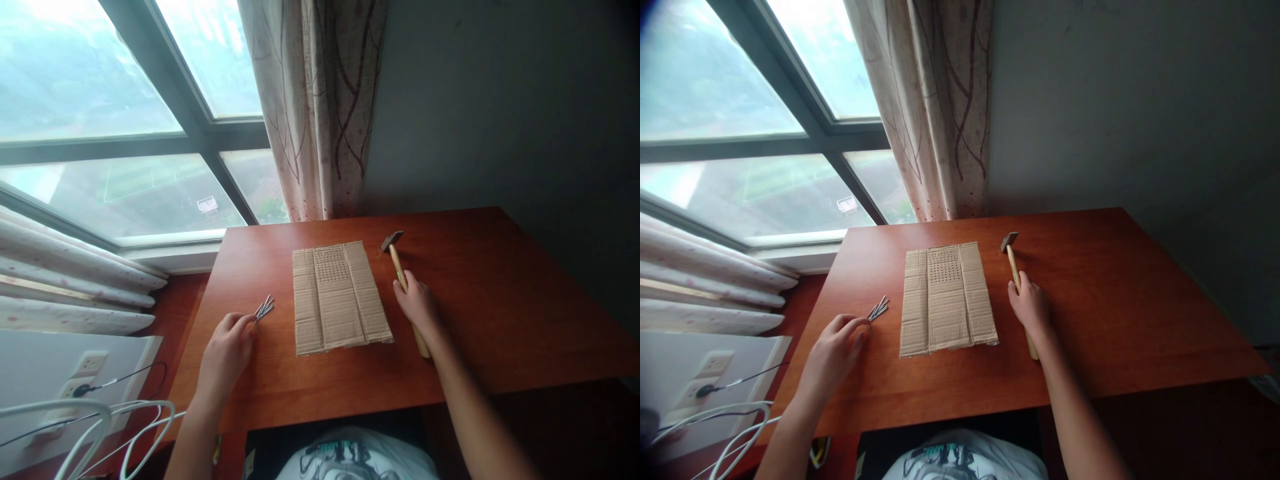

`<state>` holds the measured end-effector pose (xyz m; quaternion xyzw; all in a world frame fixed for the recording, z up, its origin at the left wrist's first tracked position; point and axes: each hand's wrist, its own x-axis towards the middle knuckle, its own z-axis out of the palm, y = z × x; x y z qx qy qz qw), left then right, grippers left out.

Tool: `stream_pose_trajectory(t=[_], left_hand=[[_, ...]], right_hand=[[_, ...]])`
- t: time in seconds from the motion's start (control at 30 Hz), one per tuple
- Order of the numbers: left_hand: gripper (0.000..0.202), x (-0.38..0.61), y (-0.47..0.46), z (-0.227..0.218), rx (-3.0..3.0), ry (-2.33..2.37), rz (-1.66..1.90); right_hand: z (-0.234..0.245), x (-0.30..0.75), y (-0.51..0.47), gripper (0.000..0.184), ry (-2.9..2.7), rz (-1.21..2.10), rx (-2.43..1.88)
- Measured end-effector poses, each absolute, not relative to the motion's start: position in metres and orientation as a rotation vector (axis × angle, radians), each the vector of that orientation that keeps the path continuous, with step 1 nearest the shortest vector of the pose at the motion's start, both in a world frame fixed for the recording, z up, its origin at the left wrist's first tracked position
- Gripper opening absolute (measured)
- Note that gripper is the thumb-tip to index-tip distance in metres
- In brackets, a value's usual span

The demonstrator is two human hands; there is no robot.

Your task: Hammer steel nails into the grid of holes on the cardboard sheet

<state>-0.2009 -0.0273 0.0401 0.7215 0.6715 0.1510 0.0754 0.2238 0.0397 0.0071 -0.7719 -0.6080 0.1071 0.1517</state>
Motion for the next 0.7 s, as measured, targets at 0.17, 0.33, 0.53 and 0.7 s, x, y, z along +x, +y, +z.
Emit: stream_pose_trajectory(t=[0.17,0.33,0.53,0.7], left_hand=[[0.030,-0.203,-0.025,0.040,2.226,1.947,0.398],[0.028,-0.195,-0.016,0.035,2.203,1.998,0.476],[0.030,-0.190,-0.004,0.026,2.250,2.041,0.572],[0.031,-0.189,0.005,0.023,2.226,2.031,0.564]], right_hand=[[0.006,0.225,0.040,0.036,-1.746,0.323,-2.209],[0.007,0.224,0.040,0.038,-1.744,0.308,-2.195],[0.007,0.224,0.040,0.039,-1.730,0.323,-2.208],[0.007,0.225,0.040,0.040,-1.723,0.332,-2.207]])
